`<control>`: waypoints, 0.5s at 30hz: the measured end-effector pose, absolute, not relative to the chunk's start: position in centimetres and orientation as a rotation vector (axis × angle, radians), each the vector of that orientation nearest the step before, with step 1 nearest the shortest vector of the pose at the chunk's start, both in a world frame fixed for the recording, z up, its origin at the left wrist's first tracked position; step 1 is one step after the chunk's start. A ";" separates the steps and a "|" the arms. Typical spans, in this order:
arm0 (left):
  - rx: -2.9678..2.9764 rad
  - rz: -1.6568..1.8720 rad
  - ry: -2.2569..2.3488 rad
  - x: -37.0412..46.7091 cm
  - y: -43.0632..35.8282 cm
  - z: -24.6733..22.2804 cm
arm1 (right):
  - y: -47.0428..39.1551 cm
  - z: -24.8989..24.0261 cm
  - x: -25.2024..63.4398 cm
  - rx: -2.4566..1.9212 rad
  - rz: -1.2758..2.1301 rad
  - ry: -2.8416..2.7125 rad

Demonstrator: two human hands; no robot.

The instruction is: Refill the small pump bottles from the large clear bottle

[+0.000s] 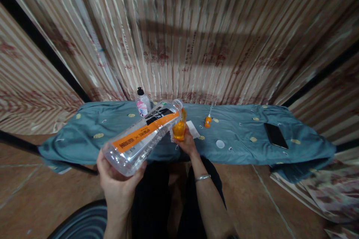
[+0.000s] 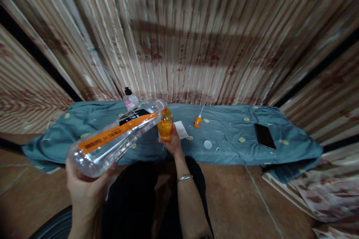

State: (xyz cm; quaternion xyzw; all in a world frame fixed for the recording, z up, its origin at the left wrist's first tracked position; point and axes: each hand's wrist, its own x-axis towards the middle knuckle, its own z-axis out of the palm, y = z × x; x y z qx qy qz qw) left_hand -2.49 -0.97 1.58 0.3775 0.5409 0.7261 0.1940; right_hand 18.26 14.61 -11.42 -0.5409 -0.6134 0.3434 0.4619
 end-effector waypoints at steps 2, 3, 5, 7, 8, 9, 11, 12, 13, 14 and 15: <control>1.038 2.040 1.494 -2.4 -1.0 1.8 | 14.6 -11.6 18.2 -1.323 0.829 -1.502; 1.024 2.049 1.491 -2.4 -1.0 1.9 | 14.6 -11.7 18.1 -1.323 0.823 -1.499; 0.992 2.057 1.492 -2.2 -1.0 2.1 | 14.6 -11.9 18.1 -1.321 0.819 -1.497; 0.982 2.052 1.495 -2.1 -1.0 2.2 | 14.7 -12.0 18.1 -1.321 0.821 -1.499; 0.982 2.050 1.491 -2.0 -1.0 2.3 | 14.7 -12.1 18.0 -1.325 0.819 -1.501; 0.984 2.052 1.484 -1.9 -1.1 2.4 | 14.7 -12.1 18.0 -1.330 0.814 -1.502; 0.997 2.073 1.472 -1.8 -1.1 2.5 | 14.7 -12.2 18.0 -1.339 0.794 -1.503; 1.003 2.086 1.465 -1.8 -1.1 2.5 | 14.7 -12.3 18.0 -1.341 0.782 -1.506; 1.007 2.096 1.461 -1.7 -1.2 2.6 | 14.7 -12.3 18.0 -1.343 0.769 -1.508; 1.007 2.103 1.461 -1.7 -1.2 2.6 | 14.7 -12.4 18.0 -1.348 0.759 -1.511; 1.004 2.104 1.464 -1.7 -1.2 2.5 | 14.7 -12.4 18.0 -1.357 0.752 -1.515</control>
